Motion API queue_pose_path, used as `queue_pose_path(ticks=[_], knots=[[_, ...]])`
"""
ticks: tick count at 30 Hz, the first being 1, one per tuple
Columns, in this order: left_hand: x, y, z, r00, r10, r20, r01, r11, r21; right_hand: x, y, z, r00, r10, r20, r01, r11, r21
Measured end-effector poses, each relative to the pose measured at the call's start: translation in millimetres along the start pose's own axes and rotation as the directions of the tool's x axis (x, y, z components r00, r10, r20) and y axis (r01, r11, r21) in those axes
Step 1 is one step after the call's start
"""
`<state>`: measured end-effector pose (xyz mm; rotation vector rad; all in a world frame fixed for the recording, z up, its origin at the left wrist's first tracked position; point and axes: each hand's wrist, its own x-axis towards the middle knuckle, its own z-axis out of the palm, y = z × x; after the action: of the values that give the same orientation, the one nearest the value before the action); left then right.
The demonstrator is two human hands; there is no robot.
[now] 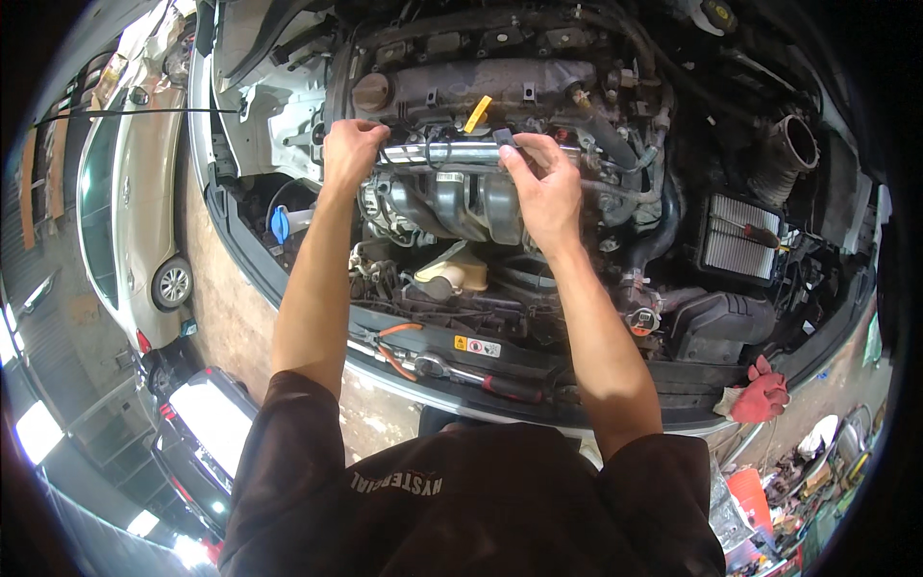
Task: The person services a car engine, manipulating components near the fuel rail. They use a socket wrench to tighten or loosen bolts and apply a spray from a can to the engine parts.
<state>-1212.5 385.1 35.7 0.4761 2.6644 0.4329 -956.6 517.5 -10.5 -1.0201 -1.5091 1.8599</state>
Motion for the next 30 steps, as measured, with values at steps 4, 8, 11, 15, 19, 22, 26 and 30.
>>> queue_pose_path(ticks=[4,8,11,15,19,22,26,30], knots=[[-0.9,4.1,7.1,0.984,0.166,-0.063,-0.152,0.972,0.181,0.0,1.6,-0.7,1.0,-0.012,0.002,0.012,1.0,0.006],[-0.2,2.9,4.2,0.995,0.087,-0.047,-0.082,0.991,0.103,-0.4,2.8,-2.7,1.0,-0.008,0.001,0.008,1.0,0.004],[5.3,-7.7,1.7,0.999,0.041,-0.018,-0.04,0.998,0.046,-0.1,4.2,-1.4,1.0,-0.011,0.004,0.011,1.0,0.019],[-0.3,5.3,-0.6,0.99,0.139,0.01,-0.139,0.981,0.134,1.4,5.3,-2.2,1.0,0.001,-0.003,-0.001,1.0,0.026],[7.0,6.7,-0.9,0.992,0.118,0.038,-0.124,0.963,0.238,2.8,4.3,-4.5,1.0,-0.004,-0.012,0.004,1.0,0.029],[5.8,4.7,3.5,0.983,0.181,0.0,-0.176,0.957,0.232,4.6,2.6,-4.6,1.0,-0.013,-0.025,0.014,0.999,0.044],[12.7,3.0,-1.9,0.993,0.11,0.04,-0.116,0.964,0.238,8.2,10.4,-1.3,0.999,-0.021,-0.039,0.022,0.999,0.029],[19.2,2.6,-1.1,0.974,0.207,0.093,-0.227,0.901,0.369,9.8,17.1,-0.9,0.994,-0.09,-0.055,0.09,0.996,-0.003]])
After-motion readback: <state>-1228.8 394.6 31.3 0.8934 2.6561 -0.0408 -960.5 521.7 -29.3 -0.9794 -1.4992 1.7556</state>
